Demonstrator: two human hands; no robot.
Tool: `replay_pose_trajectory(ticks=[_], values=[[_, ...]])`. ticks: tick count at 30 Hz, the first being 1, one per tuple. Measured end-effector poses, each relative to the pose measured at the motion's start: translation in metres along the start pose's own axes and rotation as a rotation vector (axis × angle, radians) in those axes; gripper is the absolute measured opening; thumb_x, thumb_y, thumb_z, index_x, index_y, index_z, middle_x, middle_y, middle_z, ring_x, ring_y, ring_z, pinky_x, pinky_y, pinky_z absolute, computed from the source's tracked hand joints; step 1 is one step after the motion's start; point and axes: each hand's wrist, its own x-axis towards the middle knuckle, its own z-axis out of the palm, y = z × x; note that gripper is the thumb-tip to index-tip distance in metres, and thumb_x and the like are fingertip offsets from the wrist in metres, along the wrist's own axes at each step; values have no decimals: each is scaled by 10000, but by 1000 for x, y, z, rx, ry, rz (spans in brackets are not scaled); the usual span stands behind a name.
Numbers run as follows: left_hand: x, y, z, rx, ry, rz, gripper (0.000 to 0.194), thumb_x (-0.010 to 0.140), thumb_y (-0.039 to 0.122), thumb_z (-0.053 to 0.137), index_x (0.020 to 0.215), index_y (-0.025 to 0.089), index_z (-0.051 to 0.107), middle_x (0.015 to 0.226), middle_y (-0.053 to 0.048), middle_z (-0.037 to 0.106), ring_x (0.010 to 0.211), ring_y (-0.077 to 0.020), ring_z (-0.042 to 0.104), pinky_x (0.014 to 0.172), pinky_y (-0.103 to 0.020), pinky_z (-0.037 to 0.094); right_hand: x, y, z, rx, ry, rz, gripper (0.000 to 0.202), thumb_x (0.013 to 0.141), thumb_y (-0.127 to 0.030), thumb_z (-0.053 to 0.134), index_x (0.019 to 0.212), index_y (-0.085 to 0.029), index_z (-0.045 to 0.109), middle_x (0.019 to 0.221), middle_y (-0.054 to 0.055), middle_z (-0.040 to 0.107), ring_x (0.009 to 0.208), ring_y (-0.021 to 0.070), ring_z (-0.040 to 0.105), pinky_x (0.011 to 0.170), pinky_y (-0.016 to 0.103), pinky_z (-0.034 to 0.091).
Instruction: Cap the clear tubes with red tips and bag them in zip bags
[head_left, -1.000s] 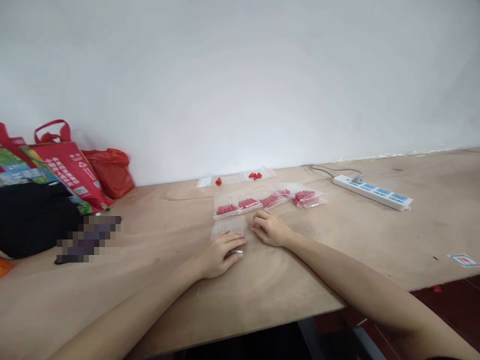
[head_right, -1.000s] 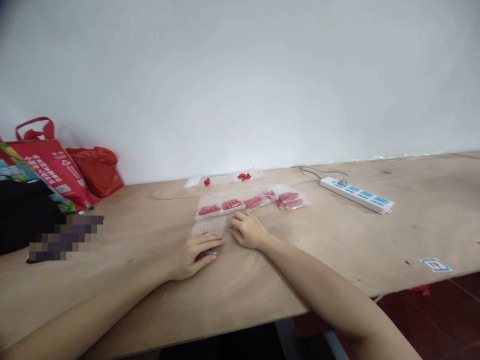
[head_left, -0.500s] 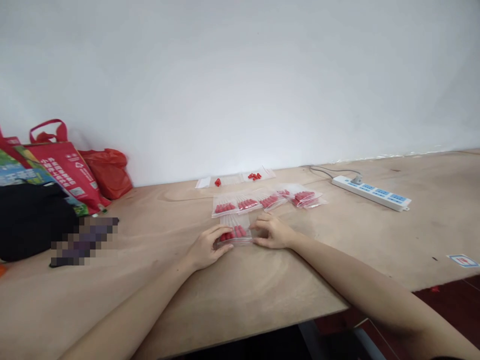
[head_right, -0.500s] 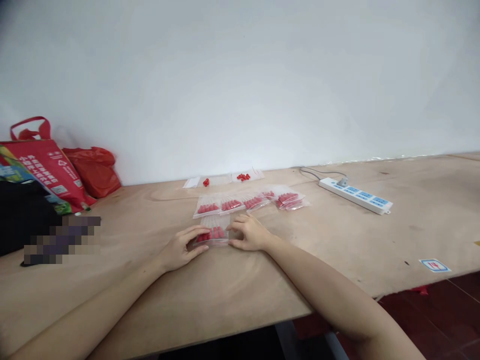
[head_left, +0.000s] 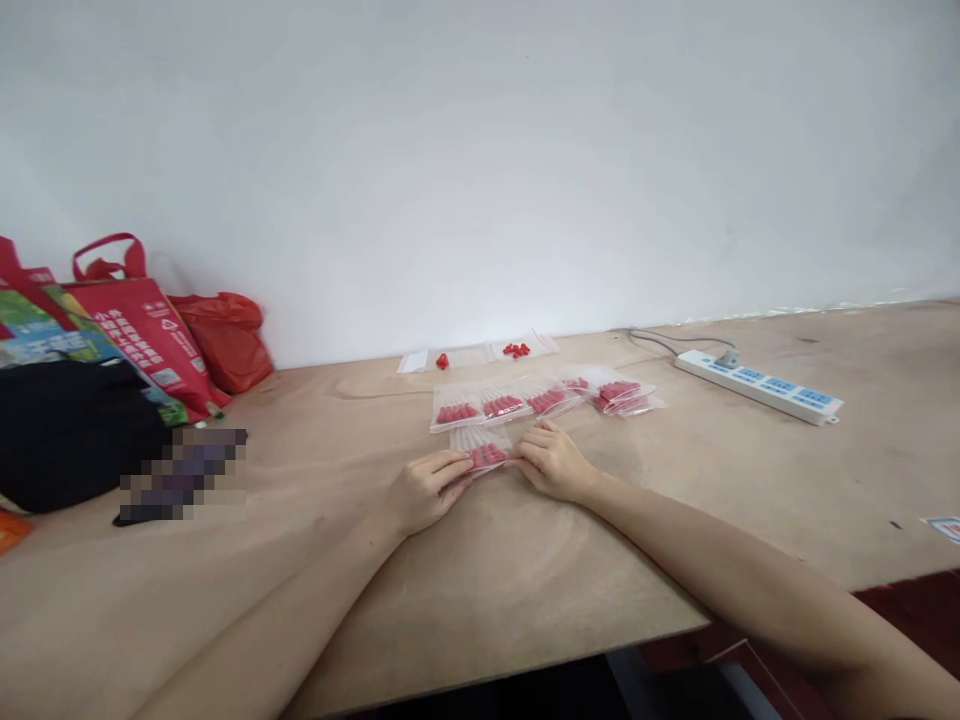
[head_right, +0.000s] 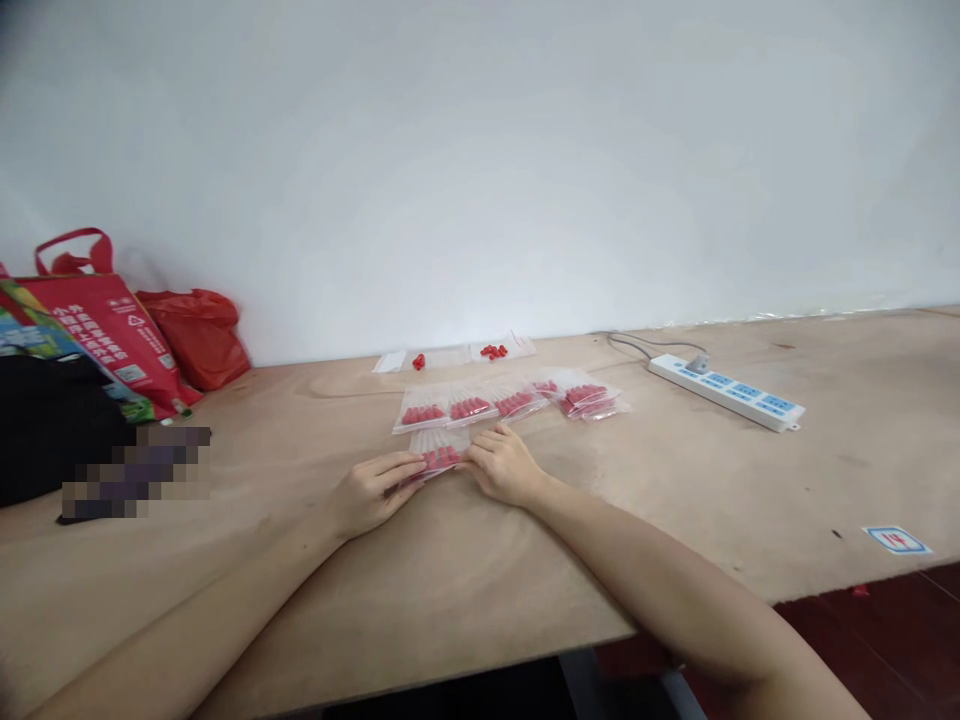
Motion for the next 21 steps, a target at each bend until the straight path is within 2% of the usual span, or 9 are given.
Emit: replay_pose_trajectory(ticks=[3,7,16,19,21], values=[[-2,-3,1,109,46,58,182,846,190,454,903,169,626,862,-49,683,776,-149,652,677,-256,552,-1,2,-1,15,2,34,254,876,-249,391,702,-160,553,635,31,578,624,133,478,621,277,295],[-4,-4,-2,156,87,94,179,857,189,451,895,166,626,859,-48,687,770,-137,655,680,-235,551,-2,5,-3,10,-12,-36,226,877,-239,389,755,-163,563,660,33,579,635,134,476,614,271,293],[-3,-6,-8,185,72,160,214,858,163,429,811,185,637,773,-23,694,696,-127,658,576,-212,532,-1,3,-2,-132,-15,-94,270,865,-184,358,673,-159,546,619,24,541,609,126,439,651,295,256],[0,-4,-7,173,96,135,188,837,153,454,782,181,631,744,-22,688,672,-125,654,568,-213,530,-1,1,-2,-135,-3,-97,260,856,-181,366,668,-159,543,614,22,542,606,126,431,654,297,254],[3,-2,-5,158,99,96,158,827,163,472,815,183,629,791,-29,686,717,-132,652,623,-230,539,1,-1,-2,-126,5,-89,243,851,-194,376,679,-159,545,618,22,544,606,128,432,652,298,254]])
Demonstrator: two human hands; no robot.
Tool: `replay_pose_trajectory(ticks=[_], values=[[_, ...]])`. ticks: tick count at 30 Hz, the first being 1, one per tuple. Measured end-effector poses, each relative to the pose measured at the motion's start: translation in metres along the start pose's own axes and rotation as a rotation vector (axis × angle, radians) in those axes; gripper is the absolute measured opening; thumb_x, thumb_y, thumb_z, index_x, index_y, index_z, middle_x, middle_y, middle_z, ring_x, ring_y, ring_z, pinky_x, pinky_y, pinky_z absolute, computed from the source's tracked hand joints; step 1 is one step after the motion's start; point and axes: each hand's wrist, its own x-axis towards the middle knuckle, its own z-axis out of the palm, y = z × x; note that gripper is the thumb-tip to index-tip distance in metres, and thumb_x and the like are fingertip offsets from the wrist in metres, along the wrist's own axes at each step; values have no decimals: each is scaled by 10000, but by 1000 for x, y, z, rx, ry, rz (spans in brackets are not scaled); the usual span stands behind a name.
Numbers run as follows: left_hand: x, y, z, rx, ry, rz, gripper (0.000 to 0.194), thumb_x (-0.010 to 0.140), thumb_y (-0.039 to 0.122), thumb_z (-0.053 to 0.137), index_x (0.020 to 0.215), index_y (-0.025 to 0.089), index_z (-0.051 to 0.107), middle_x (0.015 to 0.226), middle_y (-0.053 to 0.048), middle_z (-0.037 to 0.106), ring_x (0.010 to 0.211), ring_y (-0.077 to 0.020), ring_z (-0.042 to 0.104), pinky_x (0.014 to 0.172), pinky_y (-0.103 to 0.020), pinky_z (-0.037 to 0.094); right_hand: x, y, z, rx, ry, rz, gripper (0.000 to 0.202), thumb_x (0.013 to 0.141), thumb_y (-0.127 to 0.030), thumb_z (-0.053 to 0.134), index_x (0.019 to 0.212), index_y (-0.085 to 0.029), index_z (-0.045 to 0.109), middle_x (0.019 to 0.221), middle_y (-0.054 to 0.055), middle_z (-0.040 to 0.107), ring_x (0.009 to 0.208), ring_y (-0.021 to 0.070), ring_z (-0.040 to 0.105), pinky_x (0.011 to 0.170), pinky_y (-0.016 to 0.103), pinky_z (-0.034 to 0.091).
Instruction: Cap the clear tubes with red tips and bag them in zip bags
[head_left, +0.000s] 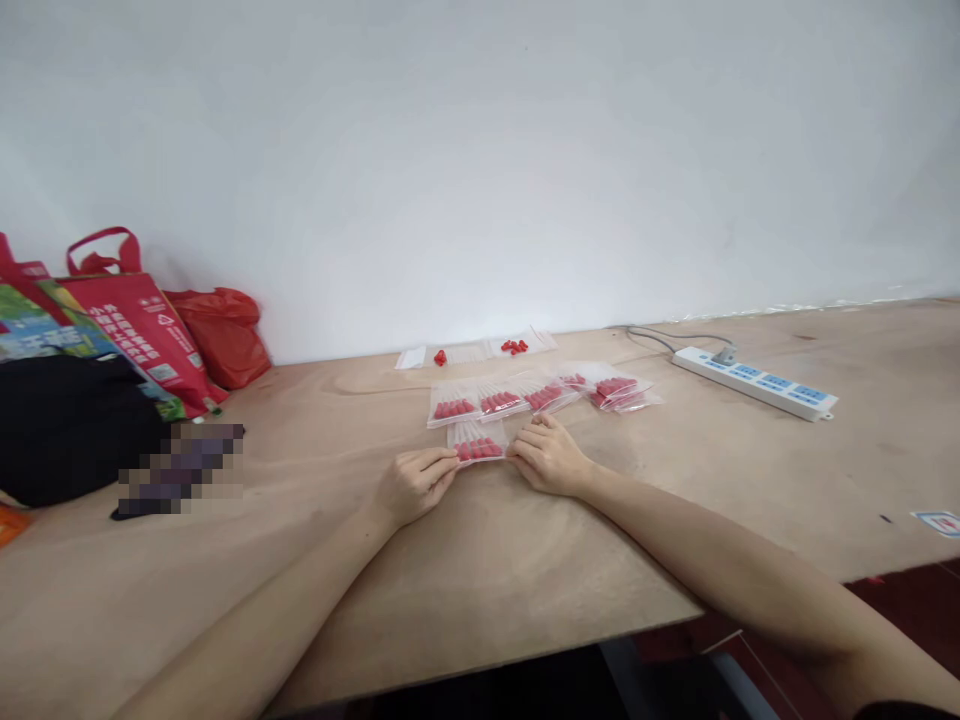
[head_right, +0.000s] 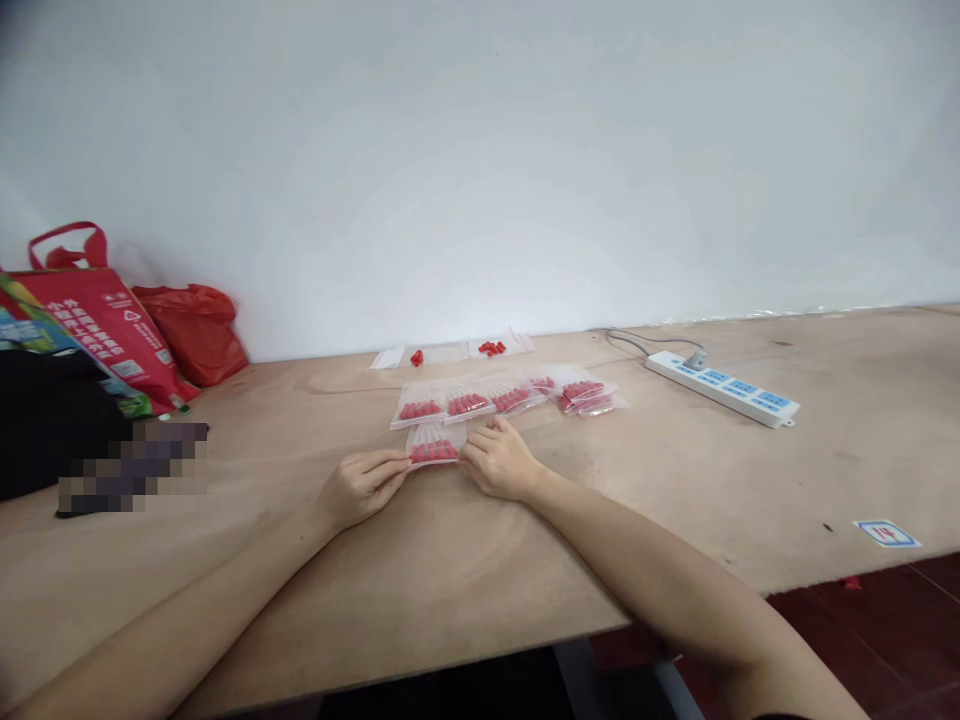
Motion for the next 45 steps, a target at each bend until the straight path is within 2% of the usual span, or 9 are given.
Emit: replay_pose_trajectory(ticks=[4,11,18,27,35,41,45], values=[[7,7,9,-42,-22,-27,159,829,184,481,906,187,620,866,-34,677,827,-150,633,761,-282,526,5,-8,4,20,-5,26,221,839,-200,387,687,-158,542,618,27,540,609,132,443,652,303,253],[11,12,16,-6,4,86,146,822,152,484,822,178,628,832,-37,683,762,-148,640,691,-271,531,12,-19,10,31,7,29,192,820,-211,417,678,-157,535,613,30,547,609,137,456,652,304,259],[16,13,12,48,5,208,169,833,123,445,822,140,613,820,-62,690,764,-164,646,683,-284,535,13,-21,8,15,38,-12,186,813,-191,420,672,-155,536,617,27,556,616,136,450,649,298,266],[18,14,8,94,13,225,176,841,135,437,784,150,603,778,-35,688,721,-146,644,661,-266,534,15,-23,3,-55,52,-73,234,827,-140,391,647,-156,540,595,23,528,621,133,417,660,302,256],[9,-3,3,140,81,255,63,800,117,514,822,135,571,768,-45,674,710,-150,631,663,-286,527,12,-15,-2,-46,110,-24,239,837,-166,396,650,-151,544,577,9,516,610,122,419,660,299,248],[0,-11,-6,162,74,277,133,811,81,480,898,141,561,804,-57,666,774,-161,626,712,-309,519,8,-10,-5,-44,118,-32,233,830,-159,398,636,-149,527,569,2,509,598,116,417,671,290,252],[1,-9,-14,189,68,253,111,831,95,465,811,136,566,715,-46,649,680,-149,612,668,-293,510,7,-9,-7,-40,103,-42,244,833,-152,388,620,-151,507,569,-2,499,592,110,409,682,289,251]])
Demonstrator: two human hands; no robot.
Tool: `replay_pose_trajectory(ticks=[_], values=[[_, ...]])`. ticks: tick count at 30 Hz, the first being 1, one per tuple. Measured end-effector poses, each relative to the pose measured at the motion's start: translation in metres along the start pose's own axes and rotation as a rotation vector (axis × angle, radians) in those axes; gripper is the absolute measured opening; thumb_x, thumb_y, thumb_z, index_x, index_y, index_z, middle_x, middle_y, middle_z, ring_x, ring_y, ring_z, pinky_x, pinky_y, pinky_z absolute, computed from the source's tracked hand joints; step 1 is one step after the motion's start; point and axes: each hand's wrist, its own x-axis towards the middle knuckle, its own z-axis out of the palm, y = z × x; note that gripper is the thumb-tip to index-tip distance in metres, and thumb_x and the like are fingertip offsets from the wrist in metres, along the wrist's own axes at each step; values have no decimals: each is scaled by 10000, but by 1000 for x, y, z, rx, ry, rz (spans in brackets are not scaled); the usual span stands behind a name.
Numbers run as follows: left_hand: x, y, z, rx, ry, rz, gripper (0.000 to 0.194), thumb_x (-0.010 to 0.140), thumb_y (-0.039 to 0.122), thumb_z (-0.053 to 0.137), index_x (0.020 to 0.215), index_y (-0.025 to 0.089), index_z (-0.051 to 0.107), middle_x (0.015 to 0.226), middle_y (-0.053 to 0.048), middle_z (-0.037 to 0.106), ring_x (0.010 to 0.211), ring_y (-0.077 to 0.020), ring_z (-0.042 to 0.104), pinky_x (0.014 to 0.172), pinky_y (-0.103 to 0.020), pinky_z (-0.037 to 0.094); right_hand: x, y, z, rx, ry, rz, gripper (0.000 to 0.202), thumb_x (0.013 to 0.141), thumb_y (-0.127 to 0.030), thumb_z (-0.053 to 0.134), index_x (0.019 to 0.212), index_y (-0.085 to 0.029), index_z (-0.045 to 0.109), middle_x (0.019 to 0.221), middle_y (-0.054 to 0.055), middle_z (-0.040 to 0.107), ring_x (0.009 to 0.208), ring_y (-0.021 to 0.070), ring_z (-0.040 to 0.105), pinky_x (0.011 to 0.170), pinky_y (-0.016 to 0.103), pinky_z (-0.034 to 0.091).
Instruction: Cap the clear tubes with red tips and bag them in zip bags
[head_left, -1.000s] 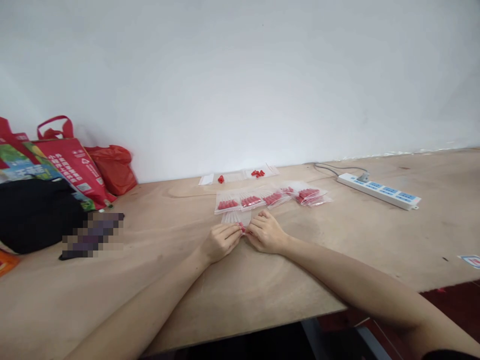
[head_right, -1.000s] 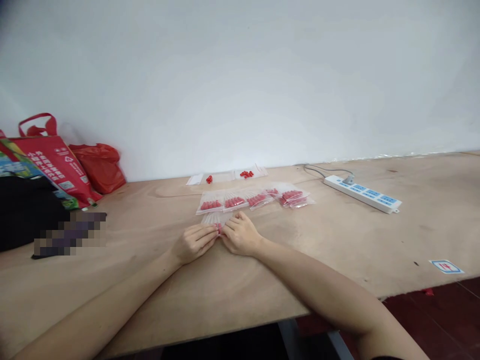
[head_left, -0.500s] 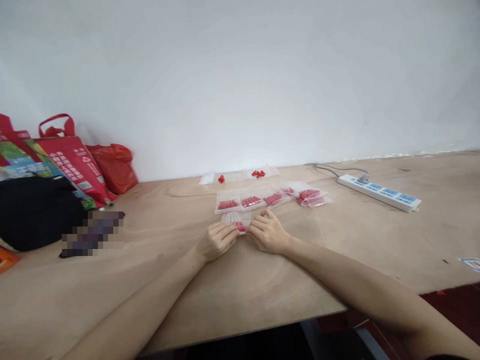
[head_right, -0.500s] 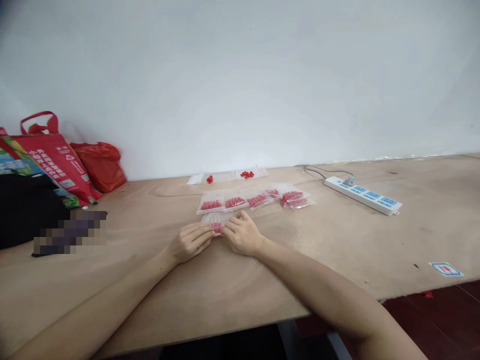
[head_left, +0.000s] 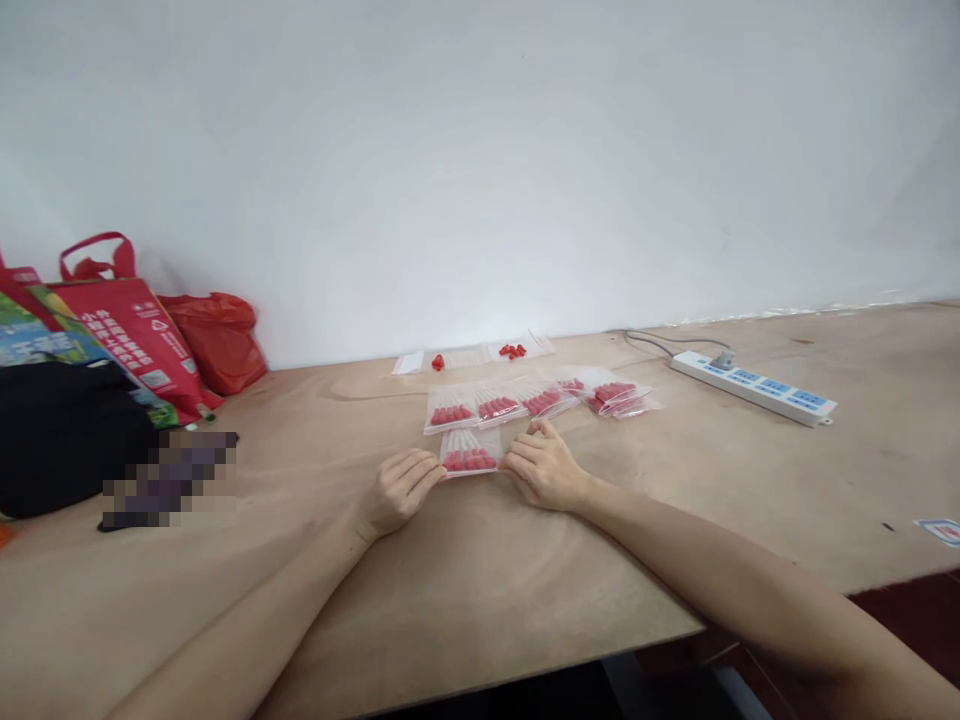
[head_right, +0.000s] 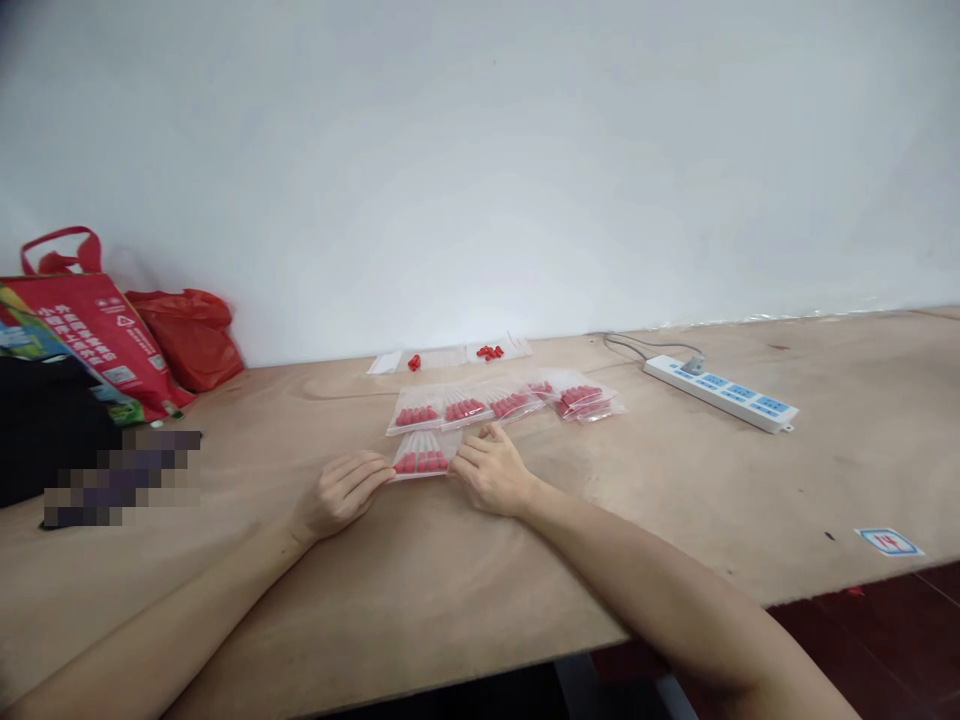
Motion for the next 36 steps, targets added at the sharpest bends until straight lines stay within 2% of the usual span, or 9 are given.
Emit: replay_pose_trajectory(ticks=[7,10,13,16,19,23,27,29,36], values=[[-3,3,-2,-224,-133,-272,240,856,239,455,643,160,532,583,-14,582,563,-135,557,552,-253,446,-3,3,4,90,-66,6,212,844,-165,365,669,-161,484,592,5,501,581,116,415,709,309,288],[-3,6,-4,-594,-272,-756,223,829,387,471,770,179,527,622,-1,563,531,-127,559,512,-243,440,-5,4,5,255,-144,67,162,852,-151,329,765,-164,464,733,48,550,636,130,457,691,292,341],[5,10,-8,-1105,-314,-1364,460,792,563,404,1101,221,393,679,5,558,509,-137,584,498,-263,469,-5,-1,4,482,-199,166,110,864,-158,316,848,-169,424,887,86,554,780,141,499,684,258,392],[14,12,-10,-1469,-295,-1696,525,747,567,480,1139,239,357,768,-17,594,604,-155,616,578,-297,494,-1,-10,1,600,-251,166,100,876,-180,315,864,-183,414,931,83,553,841,140,508,720,258,410],[13,10,-13,-1509,-327,-1716,498,574,356,741,969,189,486,765,-5,607,646,-134,600,604,-239,476,2,-15,-2,592,-318,78,108,874,-248,357,866,-184,444,920,67,568,832,144,515,751,273,401],[-2,-13,-21,-1466,-378,-1619,438,520,271,771,889,158,564,727,-2,620,585,-108,578,536,-189,447,0,0,-5,438,-324,102,183,830,-311,443,929,-163,486,900,59,587,818,157,517,783,305,365],[-17,-50,-22,-1239,0,-1689,528,570,227,736,1050,243,517,798,15,630,605,-111,599,531,-190,471,-11,36,-8,123,-369,290,197,734,-146,478,919,-151,547,962,80,582,910,199,482,802,336,317],[-22,-67,-15,-1083,69,-1735,543,616,164,695,1109,239,480,730,19,621,574,-100,594,528,-179,472,-20,54,-8,-22,-412,363,295,690,-102,478,966,-160,565,1053,88,561,983,228,443,826,363,282],[-32,-96,29,-734,-173,-1695,502,748,85,529,1223,144,375,666,-4,591,554,-111,598,566,-224,489,-40,84,5,-208,-440,456,343,730,-97,460,1026,-206,595,1072,90,571,978,234,430,802,379,251]])
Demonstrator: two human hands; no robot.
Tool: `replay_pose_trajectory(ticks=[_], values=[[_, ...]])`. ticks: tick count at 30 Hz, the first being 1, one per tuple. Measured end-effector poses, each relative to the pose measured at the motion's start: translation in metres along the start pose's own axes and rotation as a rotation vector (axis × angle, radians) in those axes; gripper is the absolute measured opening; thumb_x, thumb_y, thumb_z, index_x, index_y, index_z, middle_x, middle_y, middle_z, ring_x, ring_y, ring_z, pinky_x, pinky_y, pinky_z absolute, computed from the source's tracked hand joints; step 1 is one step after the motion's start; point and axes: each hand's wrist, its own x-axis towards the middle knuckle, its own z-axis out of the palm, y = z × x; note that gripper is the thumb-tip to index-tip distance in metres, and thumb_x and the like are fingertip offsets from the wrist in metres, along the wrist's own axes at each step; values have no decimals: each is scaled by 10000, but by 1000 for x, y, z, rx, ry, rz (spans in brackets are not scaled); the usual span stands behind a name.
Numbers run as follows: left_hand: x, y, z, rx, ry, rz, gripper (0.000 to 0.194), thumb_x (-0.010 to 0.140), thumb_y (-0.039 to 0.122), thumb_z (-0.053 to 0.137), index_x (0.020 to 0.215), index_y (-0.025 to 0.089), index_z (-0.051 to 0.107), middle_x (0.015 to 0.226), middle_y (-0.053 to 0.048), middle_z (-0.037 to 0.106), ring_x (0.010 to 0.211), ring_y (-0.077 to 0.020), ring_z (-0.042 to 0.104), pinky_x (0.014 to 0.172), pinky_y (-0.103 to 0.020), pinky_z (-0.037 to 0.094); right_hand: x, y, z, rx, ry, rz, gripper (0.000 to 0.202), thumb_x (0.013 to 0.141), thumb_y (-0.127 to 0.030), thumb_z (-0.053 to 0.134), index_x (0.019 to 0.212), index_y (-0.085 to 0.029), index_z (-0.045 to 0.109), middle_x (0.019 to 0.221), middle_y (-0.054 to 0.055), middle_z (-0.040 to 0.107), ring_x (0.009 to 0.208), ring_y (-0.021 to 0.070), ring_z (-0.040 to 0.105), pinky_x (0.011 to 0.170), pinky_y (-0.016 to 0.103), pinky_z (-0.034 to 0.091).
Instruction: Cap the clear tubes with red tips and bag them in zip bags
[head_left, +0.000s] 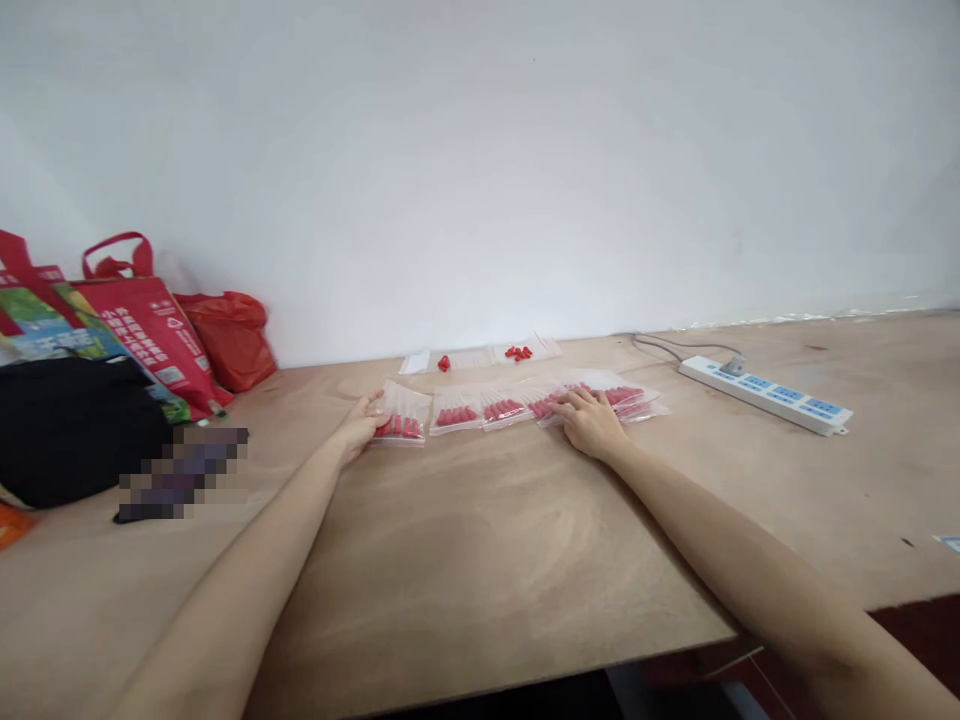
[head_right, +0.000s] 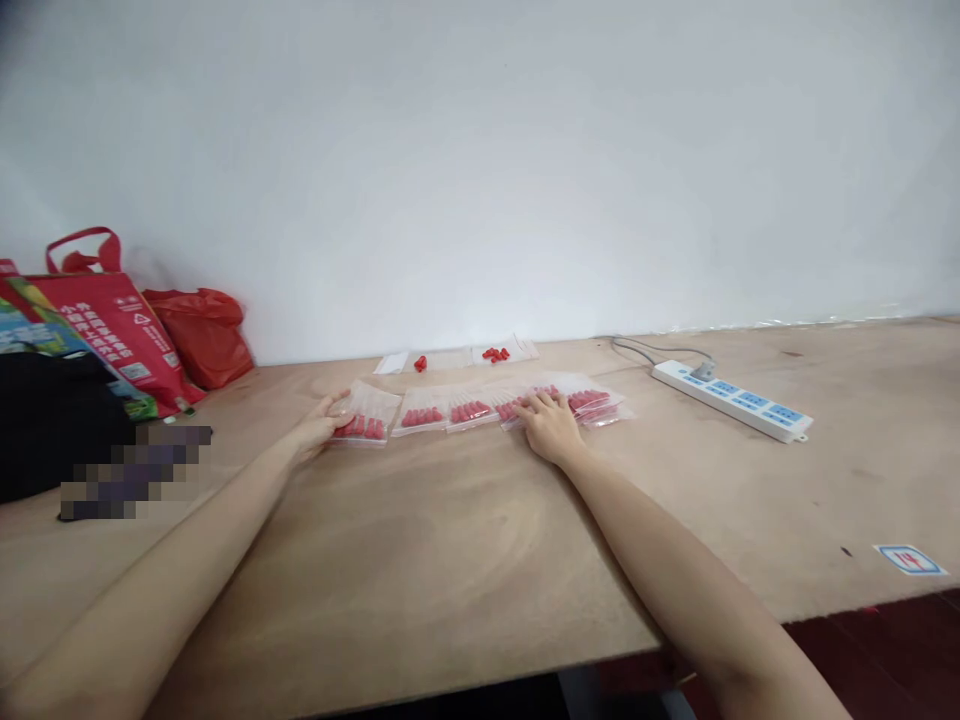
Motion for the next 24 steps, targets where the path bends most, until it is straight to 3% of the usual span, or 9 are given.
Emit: replay_pose_trajectory(ticks=[4,7,9,12,14,16,19,24], values=[[12,0,1,199,12,89,502,685,113,593,1167,114,452,767,-63,613,711,-190,619,688,-332,488,5,0,8,3,38,25,231,794,-140,452,883,-209,653,923,92,619,901,225,456,743,362,265],[10,8,10,355,40,218,436,629,154,647,1053,120,554,1024,-144,577,1019,-291,515,897,-439,366,7,-2,11,29,46,30,223,805,-152,456,830,-211,670,839,85,629,850,217,467,725,352,277],[1,17,28,425,0,340,380,675,221,620,1044,141,577,1182,-140,504,1157,-291,396,993,-431,250,7,-5,11,56,58,7,214,794,-146,474,834,-211,674,835,77,633,836,210,473,733,346,288],[-18,32,67,509,-166,535,386,710,343,602,1084,254,573,1280,-38,453,1217,-232,332,1037,-369,178,7,-10,9,116,72,-58,214,765,-114,501,841,-209,677,851,65,641,833,196,487,746,328,315],[-28,40,93,746,-316,726,444,776,425,511,1195,281,485,1346,-58,372,1256,-270,258,1027,-460,126,6,-14,8,175,79,-99,227,760,-92,499,844,-206,676,863,59,645,826,186,502,740,315,340],[-33,44,111,890,-379,742,485,814,471,430,1266,299,394,1359,-70,350,1261,-291,242,1004,-507,128,5,-16,6,254,92,-126,227,775,-93,485,839,-201,674,876,56,646,817,175,522,733,307,368],[-32,44,121,958,-396,678,479,844,485,353,1290,310,348,1355,-76,356,1238,-306,281,963,-559,165,3,-17,6,413,121,-138,223,813,-132,456,815,-197,669,901,58,641,816,156,552,733,296,411],[-29,36,103,956,-375,638,432,871,456,294,1275,319,360,1363,-65,344,1219,-305,307,899,-587,238,3,-23,7,652,127,-149,236,826,-137,426,803,-186,655,917,64,629,842,138,576,760,287,457]])
